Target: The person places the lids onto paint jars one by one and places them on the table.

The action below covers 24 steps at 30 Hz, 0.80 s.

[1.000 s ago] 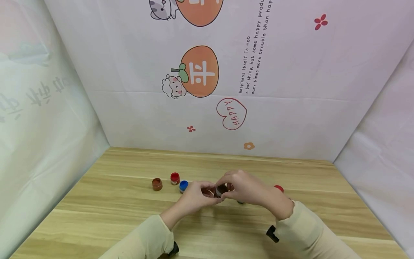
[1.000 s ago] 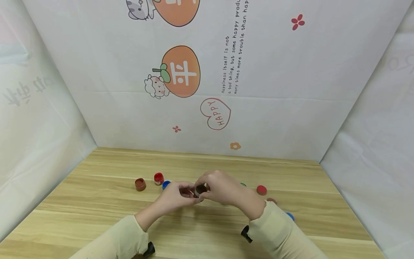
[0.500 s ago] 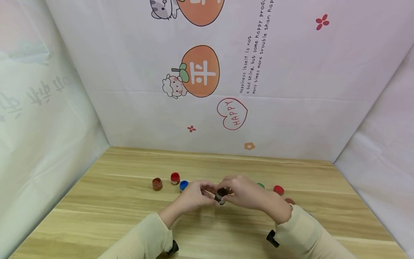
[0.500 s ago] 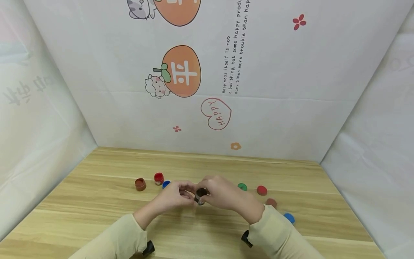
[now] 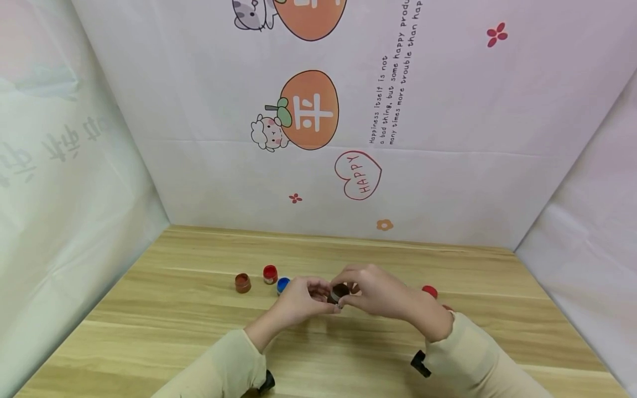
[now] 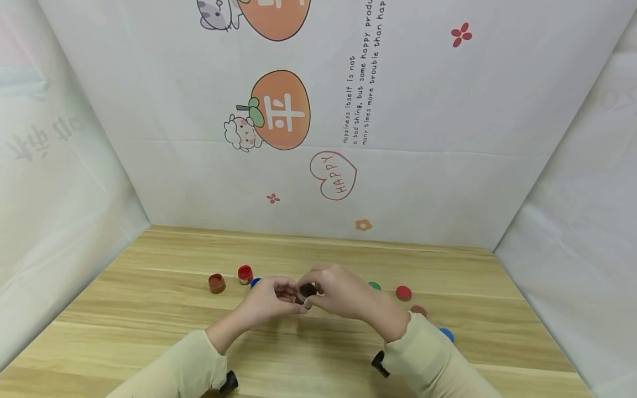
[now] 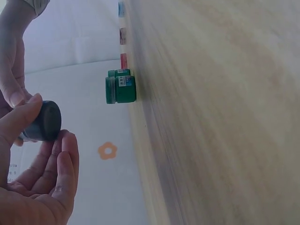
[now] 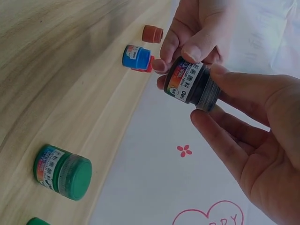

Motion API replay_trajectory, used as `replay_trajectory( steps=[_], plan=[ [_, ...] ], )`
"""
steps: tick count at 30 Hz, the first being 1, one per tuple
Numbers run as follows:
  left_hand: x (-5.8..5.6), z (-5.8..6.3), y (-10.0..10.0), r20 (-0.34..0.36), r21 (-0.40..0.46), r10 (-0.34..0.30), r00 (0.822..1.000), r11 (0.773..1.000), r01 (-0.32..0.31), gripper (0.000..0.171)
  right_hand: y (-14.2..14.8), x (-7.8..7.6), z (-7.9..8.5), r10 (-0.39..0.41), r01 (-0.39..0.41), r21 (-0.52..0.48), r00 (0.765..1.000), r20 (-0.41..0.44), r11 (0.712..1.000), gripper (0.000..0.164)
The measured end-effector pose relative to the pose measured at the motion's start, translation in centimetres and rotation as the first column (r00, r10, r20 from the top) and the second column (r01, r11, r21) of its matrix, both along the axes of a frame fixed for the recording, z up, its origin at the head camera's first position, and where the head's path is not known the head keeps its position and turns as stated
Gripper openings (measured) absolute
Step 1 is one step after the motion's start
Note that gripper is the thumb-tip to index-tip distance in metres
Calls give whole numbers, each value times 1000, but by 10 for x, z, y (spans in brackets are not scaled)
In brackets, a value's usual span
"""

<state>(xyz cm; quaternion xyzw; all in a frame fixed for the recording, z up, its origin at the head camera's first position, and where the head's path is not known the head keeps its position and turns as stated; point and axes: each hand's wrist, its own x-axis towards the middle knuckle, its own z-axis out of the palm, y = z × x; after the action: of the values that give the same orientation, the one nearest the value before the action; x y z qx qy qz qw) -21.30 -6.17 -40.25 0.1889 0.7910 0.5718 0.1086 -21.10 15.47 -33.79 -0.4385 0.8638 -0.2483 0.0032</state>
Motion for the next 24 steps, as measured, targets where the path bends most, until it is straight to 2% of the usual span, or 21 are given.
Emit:
replay_trajectory(
  steps=[4, 10, 14, 19, 24],
  plan=[
    [0, 1, 0, 7, 12, -8, 1000, 1000, 8, 32, 2, -2, 3, 54, -53, -14, 998, 13, 998, 26],
    [-1, -2, -1, -19, 26, -46, 999, 999, 47, 32, 8, -4, 8, 140, -140, 11, 990, -28, 990, 32],
    [-1, -2, -1, -27, 20, -65, 997, 998, 66, 34, 11, -6, 9, 187, -187, -1, 982, -22, 982, 33],
    [0, 0, 0, -34, 2, -72, 997, 997, 72, 35, 13, -6, 10, 169, -169, -4, 986, 5, 986, 29],
    [1, 1, 2, -19, 10, -62, 998, 998, 63, 35, 12, -4, 12, 106, -106, 5, 994, 8, 994, 26]
  ],
)
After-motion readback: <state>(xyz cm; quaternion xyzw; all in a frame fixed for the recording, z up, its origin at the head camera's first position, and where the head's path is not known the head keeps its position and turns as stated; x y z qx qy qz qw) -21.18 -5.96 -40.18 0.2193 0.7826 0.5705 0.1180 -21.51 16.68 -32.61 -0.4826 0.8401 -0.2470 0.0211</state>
